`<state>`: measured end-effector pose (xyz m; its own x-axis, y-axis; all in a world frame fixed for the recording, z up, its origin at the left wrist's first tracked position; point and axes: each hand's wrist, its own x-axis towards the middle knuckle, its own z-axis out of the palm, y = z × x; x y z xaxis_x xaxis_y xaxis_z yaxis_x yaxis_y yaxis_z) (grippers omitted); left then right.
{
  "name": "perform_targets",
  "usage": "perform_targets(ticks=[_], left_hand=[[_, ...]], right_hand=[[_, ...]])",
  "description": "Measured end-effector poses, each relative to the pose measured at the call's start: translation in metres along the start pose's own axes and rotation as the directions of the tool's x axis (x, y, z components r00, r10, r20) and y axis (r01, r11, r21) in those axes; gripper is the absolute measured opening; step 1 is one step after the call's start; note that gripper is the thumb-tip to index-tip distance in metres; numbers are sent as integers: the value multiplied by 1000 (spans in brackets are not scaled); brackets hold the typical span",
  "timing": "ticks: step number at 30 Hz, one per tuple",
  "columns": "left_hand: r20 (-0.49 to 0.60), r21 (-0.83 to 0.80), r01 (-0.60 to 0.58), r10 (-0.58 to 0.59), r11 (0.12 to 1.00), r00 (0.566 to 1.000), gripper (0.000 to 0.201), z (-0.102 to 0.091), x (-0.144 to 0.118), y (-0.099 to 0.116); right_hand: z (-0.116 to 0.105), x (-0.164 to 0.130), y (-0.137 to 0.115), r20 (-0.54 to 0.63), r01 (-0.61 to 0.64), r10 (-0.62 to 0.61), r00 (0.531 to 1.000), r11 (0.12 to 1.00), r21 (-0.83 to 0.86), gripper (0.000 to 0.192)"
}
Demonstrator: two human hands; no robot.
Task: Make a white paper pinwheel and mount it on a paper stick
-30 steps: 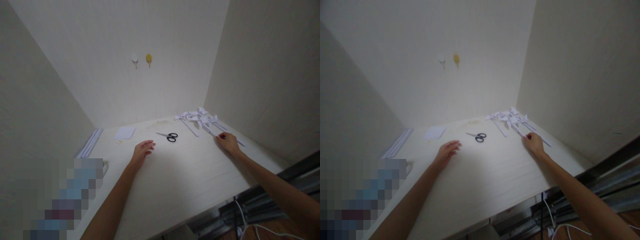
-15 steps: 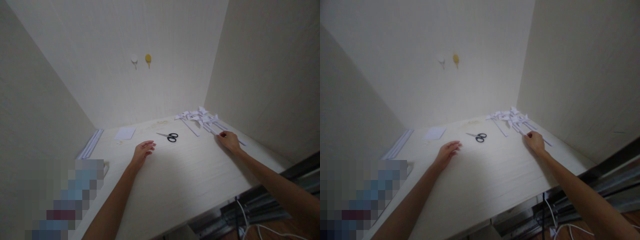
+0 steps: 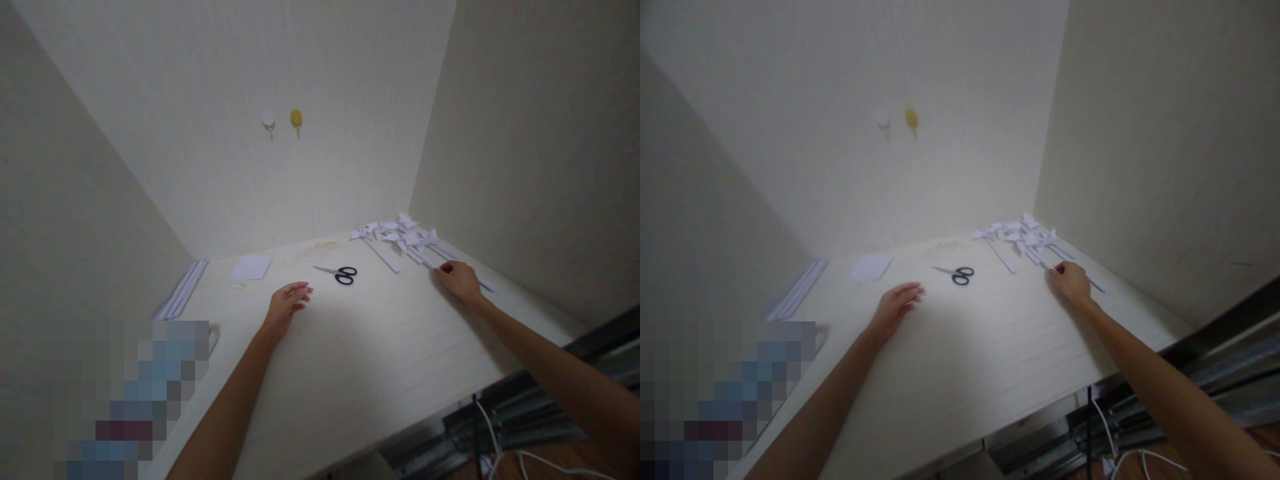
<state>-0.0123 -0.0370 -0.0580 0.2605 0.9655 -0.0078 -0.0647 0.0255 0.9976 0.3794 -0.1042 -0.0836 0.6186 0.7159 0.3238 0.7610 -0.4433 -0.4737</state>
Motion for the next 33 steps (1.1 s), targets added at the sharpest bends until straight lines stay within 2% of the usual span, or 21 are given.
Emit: perform_targets(ticks=[9, 15, 20, 23, 27, 30, 33], left_hand=[[-17, 18, 10, -10, 1000, 1000, 32, 1, -1, 2], [-23, 10, 16, -15, 1000, 1000, 32, 3, -2, 4], [6, -27, 11, -11, 1000, 1000, 30, 5, -3, 2], [-4, -33, -14, 14, 999, 1000, 24, 5, -3, 0], [-16, -66, -19, 18, 998, 1000, 18, 5, -2, -2], [-19, -76, -16, 15, 997, 1000, 15, 5, -2, -3], [-11, -84, -8, 7, 996, 1000, 13, 5, -2, -4]], right_hand=[[-4, 0, 4, -8, -3, 3, 1000, 1000, 7, 28], [-14, 0, 4, -48, 2, -1, 999, 1000, 20, 28], [-26, -5, -10, -50, 123, -119, 992, 988, 93, 25], [-27, -18, -28, -38, 227, -224, 974, 954, 195, 21], [-15, -51, -65, 26, 336, -370, 929, 868, 365, 20], [-1, -80, -103, 125, 369, -481, 868, 791, 489, 20], [12, -105, -141, 210, 348, -554, 806, 729, 589, 20]])
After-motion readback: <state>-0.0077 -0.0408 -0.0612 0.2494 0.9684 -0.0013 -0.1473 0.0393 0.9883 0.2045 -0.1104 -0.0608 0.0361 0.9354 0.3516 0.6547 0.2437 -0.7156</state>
